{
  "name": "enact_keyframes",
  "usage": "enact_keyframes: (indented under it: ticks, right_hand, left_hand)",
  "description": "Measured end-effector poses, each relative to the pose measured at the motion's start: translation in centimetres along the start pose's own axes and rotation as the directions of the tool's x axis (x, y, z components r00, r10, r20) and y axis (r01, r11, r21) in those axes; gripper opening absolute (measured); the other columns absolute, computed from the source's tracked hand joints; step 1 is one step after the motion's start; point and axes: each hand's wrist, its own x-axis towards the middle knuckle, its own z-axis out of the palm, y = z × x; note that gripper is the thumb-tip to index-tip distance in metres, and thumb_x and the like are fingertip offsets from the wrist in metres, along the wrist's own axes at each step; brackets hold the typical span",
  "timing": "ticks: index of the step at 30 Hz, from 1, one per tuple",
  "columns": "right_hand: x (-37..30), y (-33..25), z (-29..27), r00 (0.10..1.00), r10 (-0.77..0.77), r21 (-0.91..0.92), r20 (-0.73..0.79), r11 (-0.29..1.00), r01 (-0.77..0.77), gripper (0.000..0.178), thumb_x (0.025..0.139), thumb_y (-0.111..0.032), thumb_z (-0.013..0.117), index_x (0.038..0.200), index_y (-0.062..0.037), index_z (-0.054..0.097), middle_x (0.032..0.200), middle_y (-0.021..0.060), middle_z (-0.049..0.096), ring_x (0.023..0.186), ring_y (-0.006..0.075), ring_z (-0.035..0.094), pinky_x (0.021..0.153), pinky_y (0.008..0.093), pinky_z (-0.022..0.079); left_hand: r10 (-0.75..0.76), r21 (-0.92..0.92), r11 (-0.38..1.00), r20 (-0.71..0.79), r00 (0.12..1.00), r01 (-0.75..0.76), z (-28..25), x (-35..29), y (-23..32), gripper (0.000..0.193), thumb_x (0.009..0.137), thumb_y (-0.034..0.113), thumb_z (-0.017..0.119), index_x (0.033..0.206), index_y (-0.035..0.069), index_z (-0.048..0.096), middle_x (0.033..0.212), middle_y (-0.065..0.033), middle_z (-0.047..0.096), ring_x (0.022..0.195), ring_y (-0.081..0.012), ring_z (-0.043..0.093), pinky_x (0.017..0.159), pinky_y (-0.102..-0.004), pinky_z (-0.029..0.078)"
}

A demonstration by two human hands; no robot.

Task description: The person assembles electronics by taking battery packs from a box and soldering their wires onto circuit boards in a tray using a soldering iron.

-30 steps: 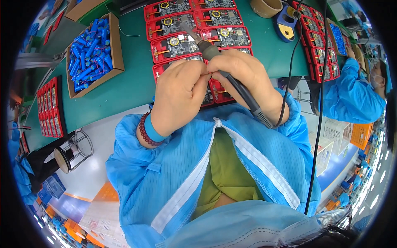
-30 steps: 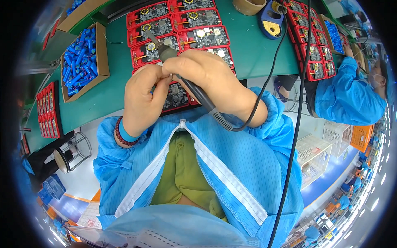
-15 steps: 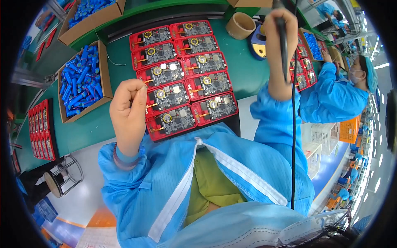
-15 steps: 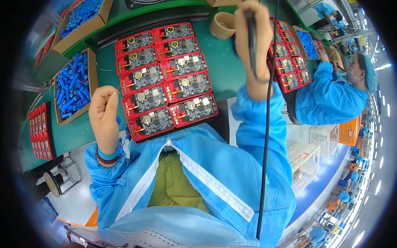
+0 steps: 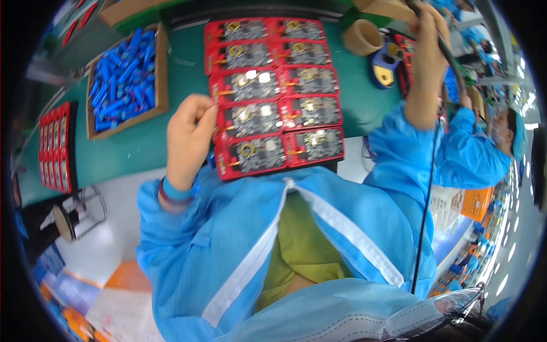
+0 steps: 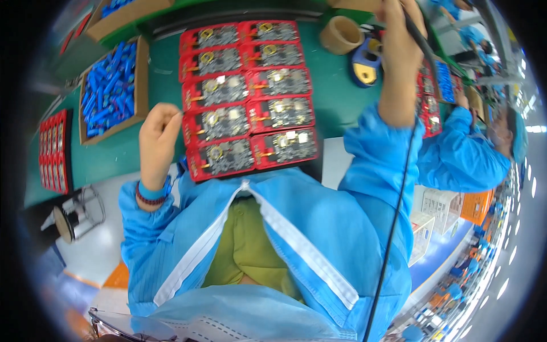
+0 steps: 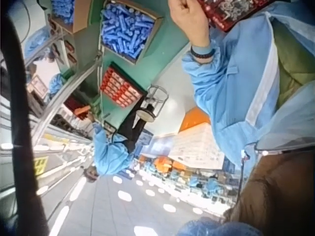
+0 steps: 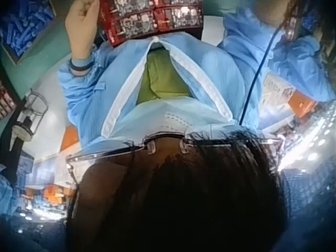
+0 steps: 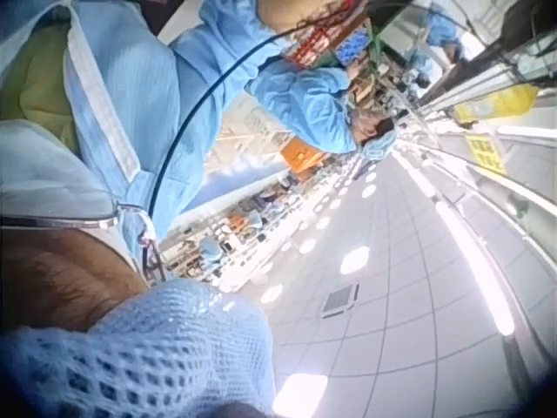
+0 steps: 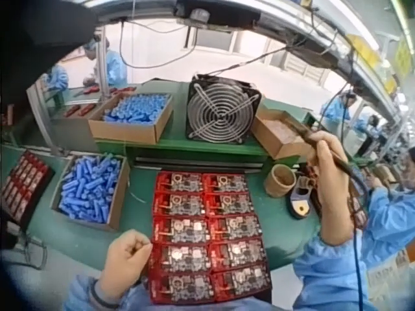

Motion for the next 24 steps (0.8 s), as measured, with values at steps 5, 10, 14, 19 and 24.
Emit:
enact_keyframes:
  ticks: [5, 10, 14, 19, 24]
  right_hand:
    - [-9.3, -5.1, 3.9, 0.933, -0.010, 0.314, 0.360, 0.943, -0.111, 0.023, 0.091, -0.019, 0.052, 0.088, 0.0017, 0.062, 0.069, 0.0062, 0.057, 0.061, 0.0120, 0.050, 0.055, 0.0250, 0.037]
    - [-12.4, -6.3, 8.0, 0.821, -0.014, 0.361, 0.571, 0.902, -0.236, 0.017, 0.084, -0.016, 0.058, 0.085, 0.0010, 0.062, 0.077, 0.0101, 0.063, 0.064, 0.0199, 0.056, 0.059, 0.0305, 0.044]
    - [-12.8, -6.0, 10.3, 0.796, -0.034, 0.304, 0.605, 0.933, -0.192, 0.013, 0.086, -0.013, 0.057, 0.086, -0.0007, 0.062, 0.078, 0.0098, 0.064, 0.069, 0.0217, 0.061, 0.064, 0.0326, 0.047]
    - [-13.5, -5.4, 11.1, 0.783, -0.032, 0.290, 0.621, 0.937, -0.192, 0.015, 0.088, -0.016, 0.058, 0.087, -0.0018, 0.062, 0.079, 0.0096, 0.064, 0.069, 0.0225, 0.061, 0.065, 0.0324, 0.048]
    - [-13.8, -5.1, 11.3, 0.786, -0.013, 0.263, 0.618, 0.946, -0.191, 0.015, 0.088, -0.016, 0.058, 0.087, -0.0019, 0.062, 0.081, 0.0097, 0.065, 0.071, 0.0223, 0.061, 0.067, 0.0321, 0.048]
  left_hand:
    - [-0.034, 0.245, 0.970, 0.101, 0.994, 0.009, 0.1, 0.9, -1.2, 0.006, 0.083, 0.005, 0.058, 0.080, 0.000, 0.054, 0.068, -0.0101, 0.054, 0.059, -0.0174, 0.052, 0.057, -0.0296, 0.042]
    - [0.040, 0.331, 0.939, 0.165, 0.986, -0.093, 0.6, 1.4, -2.2, 0.008, 0.080, 0.005, 0.059, 0.079, 0.000, 0.053, 0.071, -0.0150, 0.056, 0.066, -0.0309, 0.055, 0.060, -0.0378, 0.044]
    - [0.080, 0.387, 0.911, 0.177, 0.981, -0.144, 0.2, 1.5, -2.8, 0.008, 0.081, 0.005, 0.059, 0.080, 0.000, 0.054, 0.071, -0.0122, 0.054, 0.065, -0.0245, 0.052, 0.059, -0.0349, 0.042]
    - [0.102, 0.413, 0.895, 0.179, 0.978, -0.169, 0.2, 1.4, -2.9, 0.008, 0.083, 0.006, 0.059, 0.082, -0.001, 0.055, 0.071, -0.0105, 0.053, 0.060, -0.0178, 0.050, 0.055, -0.0298, 0.041]
    - [0.132, 0.432, 0.880, 0.182, 0.974, -0.200, 0.3, 1.5, -2.7, 0.009, 0.080, 0.006, 0.058, 0.077, 0.000, 0.052, 0.073, -0.0161, 0.055, 0.073, -0.0345, 0.055, 0.064, -0.0422, 0.044]
